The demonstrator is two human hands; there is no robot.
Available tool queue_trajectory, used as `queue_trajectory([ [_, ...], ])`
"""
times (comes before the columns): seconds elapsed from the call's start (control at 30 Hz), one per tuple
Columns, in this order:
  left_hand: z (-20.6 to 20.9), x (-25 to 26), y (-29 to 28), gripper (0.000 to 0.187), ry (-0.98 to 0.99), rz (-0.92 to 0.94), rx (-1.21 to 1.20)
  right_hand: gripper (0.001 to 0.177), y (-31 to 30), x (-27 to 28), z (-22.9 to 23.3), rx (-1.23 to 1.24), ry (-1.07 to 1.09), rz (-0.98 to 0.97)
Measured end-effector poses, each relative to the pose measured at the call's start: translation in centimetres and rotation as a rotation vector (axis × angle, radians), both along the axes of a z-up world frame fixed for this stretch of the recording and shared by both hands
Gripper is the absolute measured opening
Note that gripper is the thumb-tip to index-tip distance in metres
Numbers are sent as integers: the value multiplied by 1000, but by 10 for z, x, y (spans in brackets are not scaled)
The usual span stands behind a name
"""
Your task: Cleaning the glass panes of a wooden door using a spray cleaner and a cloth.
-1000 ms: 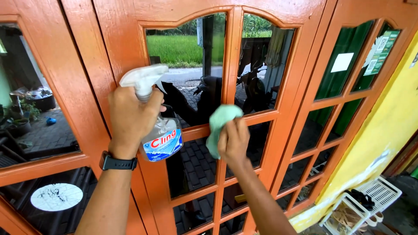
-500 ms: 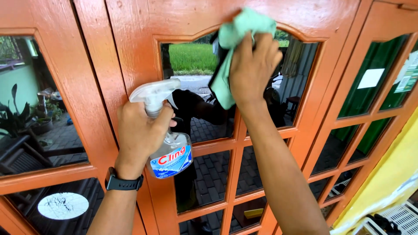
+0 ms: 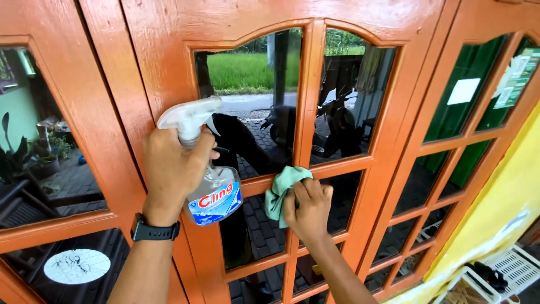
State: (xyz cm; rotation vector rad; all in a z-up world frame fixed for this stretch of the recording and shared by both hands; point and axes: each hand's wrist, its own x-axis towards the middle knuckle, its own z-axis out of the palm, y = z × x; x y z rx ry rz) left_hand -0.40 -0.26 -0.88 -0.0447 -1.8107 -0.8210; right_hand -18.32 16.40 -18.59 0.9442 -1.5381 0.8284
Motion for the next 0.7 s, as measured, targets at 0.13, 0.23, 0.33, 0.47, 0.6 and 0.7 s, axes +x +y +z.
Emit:
queue_trajectory([
  [0.13,0,0,2,25,16,4,1,3,11,2,57,-27,11,67],
  [0.23,-1,0,1,24,7,17,4,3,10,2,142,-52,143,-38],
  [0.33,-1,0,1,25,1,3,19,28,-1,-5,216,-45,308,-149],
  [0.47,-1,0,0,28,10,-9,19,13,-19,-35,236,-86,393,-316],
  [0.6,5,3,4,30,0,-34,45,18,-26,-32,233,-133,355,-344],
  [0.7,-2,-2,-4,25,-24,-10,65,21,-30,-29,227,-148,325,-335],
])
